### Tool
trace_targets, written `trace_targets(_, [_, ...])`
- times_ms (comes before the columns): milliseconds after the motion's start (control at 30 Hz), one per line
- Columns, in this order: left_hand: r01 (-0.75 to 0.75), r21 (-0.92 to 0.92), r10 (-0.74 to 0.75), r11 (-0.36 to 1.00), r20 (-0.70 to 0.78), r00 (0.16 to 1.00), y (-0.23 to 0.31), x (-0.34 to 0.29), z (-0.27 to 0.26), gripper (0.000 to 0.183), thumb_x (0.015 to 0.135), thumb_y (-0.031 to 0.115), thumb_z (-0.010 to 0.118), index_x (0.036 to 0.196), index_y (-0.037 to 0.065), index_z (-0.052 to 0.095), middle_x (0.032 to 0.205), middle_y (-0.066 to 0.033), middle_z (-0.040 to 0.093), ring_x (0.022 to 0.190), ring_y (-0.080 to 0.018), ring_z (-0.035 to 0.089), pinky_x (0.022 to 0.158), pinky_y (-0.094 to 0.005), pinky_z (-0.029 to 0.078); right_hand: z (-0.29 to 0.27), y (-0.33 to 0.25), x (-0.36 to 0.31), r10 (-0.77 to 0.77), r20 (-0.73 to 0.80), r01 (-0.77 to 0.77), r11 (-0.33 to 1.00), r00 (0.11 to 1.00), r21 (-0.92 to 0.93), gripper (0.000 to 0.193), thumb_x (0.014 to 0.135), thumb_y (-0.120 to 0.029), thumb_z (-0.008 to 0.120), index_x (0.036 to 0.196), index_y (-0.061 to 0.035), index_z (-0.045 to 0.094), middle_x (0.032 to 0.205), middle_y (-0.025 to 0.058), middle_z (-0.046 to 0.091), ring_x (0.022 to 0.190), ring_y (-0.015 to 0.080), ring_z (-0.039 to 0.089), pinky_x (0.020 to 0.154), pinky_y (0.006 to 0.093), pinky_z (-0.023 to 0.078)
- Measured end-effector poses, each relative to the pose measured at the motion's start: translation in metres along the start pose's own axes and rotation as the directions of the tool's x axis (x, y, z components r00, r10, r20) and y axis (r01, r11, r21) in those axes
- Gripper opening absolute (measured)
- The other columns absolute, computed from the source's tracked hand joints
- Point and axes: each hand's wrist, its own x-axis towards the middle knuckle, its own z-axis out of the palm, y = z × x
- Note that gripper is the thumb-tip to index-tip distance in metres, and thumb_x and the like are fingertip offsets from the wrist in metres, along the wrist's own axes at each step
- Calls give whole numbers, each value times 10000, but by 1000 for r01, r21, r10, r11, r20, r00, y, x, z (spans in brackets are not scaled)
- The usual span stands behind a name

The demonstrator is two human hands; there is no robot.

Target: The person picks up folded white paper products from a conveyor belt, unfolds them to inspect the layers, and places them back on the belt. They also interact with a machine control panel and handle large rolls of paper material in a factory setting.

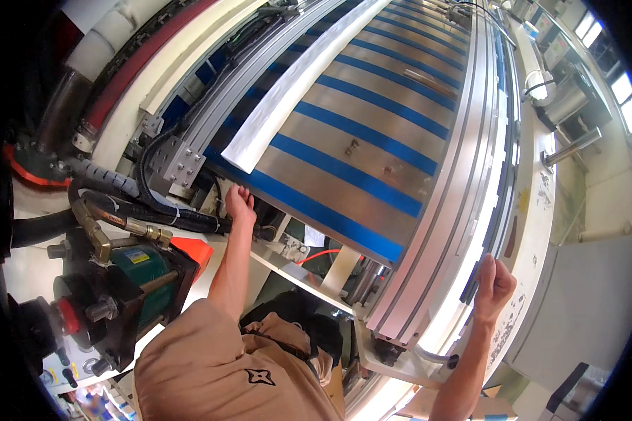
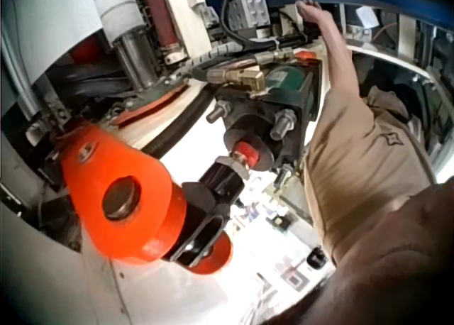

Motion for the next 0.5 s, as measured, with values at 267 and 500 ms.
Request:
trace_targets(267, [-20, 154, 5, 988, 97, 995, 10, 21, 40, 255, 932, 306, 681, 1161, 217, 612, 899, 75, 583, 712, -56, 528, 606, -236, 402, -4, 8, 1, -15, 7, 15, 998, 1000, -65, 489, 1019, -217, 566, 578, -52, 435, 521, -14, 406, 505, 59, 343, 472, 279, 252])
trace_targets(500, [-123, 249, 107, 961, 76, 991, -25, 12, 37, 333, 865, 251, 775, 1123, 147, 592, 872, 40, 599, 721, -84, 543, 590, -263, 399, -2, 1, 0, -12, -8, 12, 997, 1000, -80, 485, 1014, -196, 569, 575, -47, 429, 516, -8, 399, 505, 61, 338, 476, 279, 245])
